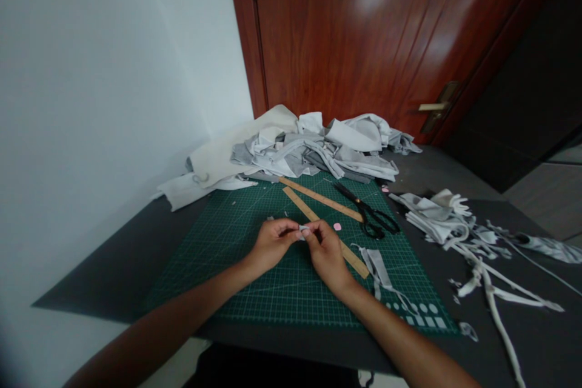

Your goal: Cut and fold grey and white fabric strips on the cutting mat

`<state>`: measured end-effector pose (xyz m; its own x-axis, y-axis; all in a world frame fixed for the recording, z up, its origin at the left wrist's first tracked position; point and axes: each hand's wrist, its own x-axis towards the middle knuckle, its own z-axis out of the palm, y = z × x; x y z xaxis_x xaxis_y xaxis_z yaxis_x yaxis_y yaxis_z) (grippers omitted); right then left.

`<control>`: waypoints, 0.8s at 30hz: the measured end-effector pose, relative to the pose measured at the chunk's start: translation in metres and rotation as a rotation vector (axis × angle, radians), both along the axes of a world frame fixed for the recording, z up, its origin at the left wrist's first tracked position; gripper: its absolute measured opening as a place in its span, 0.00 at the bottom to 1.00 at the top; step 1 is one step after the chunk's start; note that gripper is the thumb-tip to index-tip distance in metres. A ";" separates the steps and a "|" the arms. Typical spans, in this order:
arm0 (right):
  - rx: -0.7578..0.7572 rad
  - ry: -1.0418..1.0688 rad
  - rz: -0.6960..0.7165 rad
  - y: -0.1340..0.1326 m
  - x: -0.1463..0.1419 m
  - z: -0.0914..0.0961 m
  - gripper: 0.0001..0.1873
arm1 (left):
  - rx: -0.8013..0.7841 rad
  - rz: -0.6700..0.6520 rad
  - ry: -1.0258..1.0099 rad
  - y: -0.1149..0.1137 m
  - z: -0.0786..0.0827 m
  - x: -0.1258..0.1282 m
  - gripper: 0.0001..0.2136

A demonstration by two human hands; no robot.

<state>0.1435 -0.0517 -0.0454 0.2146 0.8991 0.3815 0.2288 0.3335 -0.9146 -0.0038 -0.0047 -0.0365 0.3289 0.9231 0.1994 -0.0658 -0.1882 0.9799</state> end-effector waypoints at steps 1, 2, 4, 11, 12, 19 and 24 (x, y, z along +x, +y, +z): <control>-0.006 -0.001 0.002 0.000 0.001 0.000 0.13 | -0.037 -0.026 -0.026 0.000 0.000 0.000 0.11; -0.017 0.006 0.012 0.001 0.001 0.000 0.14 | -0.083 -0.063 -0.054 0.000 0.001 0.000 0.14; -0.044 0.048 0.038 0.001 0.002 0.001 0.15 | -0.180 -0.146 -0.106 -0.001 0.002 -0.001 0.20; -0.039 0.124 0.080 0.000 0.000 0.002 0.15 | -0.033 -0.043 -0.011 -0.002 0.003 0.000 0.11; -0.034 0.120 0.083 0.000 0.000 0.003 0.15 | 0.039 -0.012 0.041 -0.002 0.005 -0.001 0.08; 0.008 -0.007 0.083 0.002 0.007 0.006 0.11 | 0.608 0.003 0.387 0.000 0.011 -0.014 0.08; 0.040 -0.029 0.074 0.005 0.010 0.007 0.07 | 0.630 0.048 0.396 -0.003 0.019 -0.016 0.07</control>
